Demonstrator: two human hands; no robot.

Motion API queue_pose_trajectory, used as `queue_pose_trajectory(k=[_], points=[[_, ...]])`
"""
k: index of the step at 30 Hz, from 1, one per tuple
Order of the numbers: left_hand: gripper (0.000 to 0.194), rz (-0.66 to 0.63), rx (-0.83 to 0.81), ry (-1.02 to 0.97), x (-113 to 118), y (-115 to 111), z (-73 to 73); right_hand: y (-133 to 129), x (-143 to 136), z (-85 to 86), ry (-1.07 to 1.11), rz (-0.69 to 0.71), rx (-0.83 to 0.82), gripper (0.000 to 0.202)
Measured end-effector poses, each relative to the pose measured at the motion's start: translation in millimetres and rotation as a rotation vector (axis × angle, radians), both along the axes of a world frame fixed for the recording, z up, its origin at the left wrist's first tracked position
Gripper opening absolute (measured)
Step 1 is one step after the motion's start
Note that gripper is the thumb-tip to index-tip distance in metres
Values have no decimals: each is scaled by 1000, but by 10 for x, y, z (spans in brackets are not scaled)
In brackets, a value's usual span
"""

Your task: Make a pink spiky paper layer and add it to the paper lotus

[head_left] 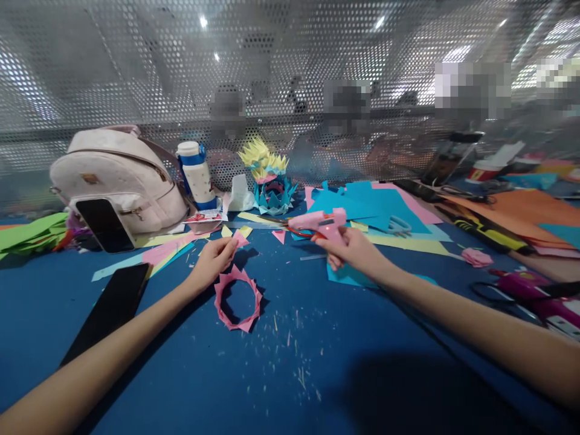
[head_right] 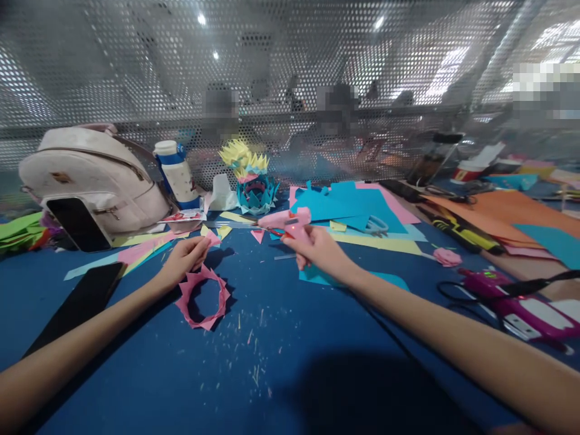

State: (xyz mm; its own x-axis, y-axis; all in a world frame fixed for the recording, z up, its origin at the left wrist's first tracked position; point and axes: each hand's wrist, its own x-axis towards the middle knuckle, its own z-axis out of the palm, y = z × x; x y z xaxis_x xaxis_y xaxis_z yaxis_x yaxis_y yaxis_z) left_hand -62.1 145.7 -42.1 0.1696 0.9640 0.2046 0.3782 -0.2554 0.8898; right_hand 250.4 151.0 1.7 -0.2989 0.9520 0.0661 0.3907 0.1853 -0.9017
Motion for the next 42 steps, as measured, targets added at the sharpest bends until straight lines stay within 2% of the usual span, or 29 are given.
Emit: queue_pose_trajectory(k=[4,9,20,27,36,42], points=[[44,-24,-1,34,23,31,-13,75,-367,-245,180,149,-94,43],[45,-60,-18,80,27,30,13,141,-445,-402,191,252,-168,34],[45,-174,-87,69,-8,52,-46,110,-397,-443,182,336,-185,32],[45,-193,-123,38,-33,33,-38,99,-397,-466,171,329,-146,33],[45,-249,-100,35,-15,16,1,80,-423,-469,143,309,-121,37],[43,-265,-86,30,-19,36,-23,105,-422,-508,120,300,-104,38]])
